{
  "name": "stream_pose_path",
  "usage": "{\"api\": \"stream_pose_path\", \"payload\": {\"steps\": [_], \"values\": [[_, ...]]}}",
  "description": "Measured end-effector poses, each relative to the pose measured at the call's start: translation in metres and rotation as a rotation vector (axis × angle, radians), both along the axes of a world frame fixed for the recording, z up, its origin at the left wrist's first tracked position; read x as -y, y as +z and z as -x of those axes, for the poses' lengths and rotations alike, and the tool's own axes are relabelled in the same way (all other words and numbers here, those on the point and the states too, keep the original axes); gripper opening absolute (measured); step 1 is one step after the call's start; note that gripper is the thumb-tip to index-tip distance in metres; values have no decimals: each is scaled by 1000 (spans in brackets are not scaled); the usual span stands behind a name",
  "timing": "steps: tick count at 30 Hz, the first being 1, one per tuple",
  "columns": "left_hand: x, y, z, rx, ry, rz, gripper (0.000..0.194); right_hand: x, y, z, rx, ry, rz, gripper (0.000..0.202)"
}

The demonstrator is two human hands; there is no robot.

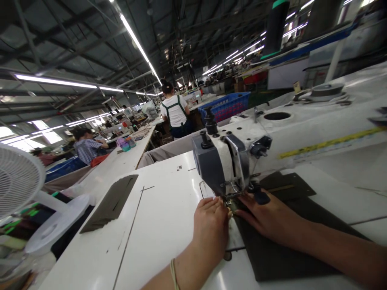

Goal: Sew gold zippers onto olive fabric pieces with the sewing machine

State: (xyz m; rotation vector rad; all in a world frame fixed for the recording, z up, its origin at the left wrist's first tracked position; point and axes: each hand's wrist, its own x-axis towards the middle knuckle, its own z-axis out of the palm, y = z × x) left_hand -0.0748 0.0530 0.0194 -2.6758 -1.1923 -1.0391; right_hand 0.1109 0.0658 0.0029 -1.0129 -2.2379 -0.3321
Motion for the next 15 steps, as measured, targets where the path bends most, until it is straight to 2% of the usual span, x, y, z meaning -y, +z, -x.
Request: {"api": "stream_pose_path", "payload": {"steps": [3,5,7,11,15], "values": [[1,3,2,-18,112,30,13,-2,-10,-4,44,-136,-55,46],[7,6,1,-85,218,31,18,2,-17,-11,80,-154,-26,57],[18,7,-1,-168,255,51,26,13,-23,-20,109,-171,-17,65],[55,5,-9,-159,143,168,39,57,-26,-32,114,-252,-65,78],[89,9,-19,129,90,366,27,105,-21,-27,124,-291,-96,77]]}}
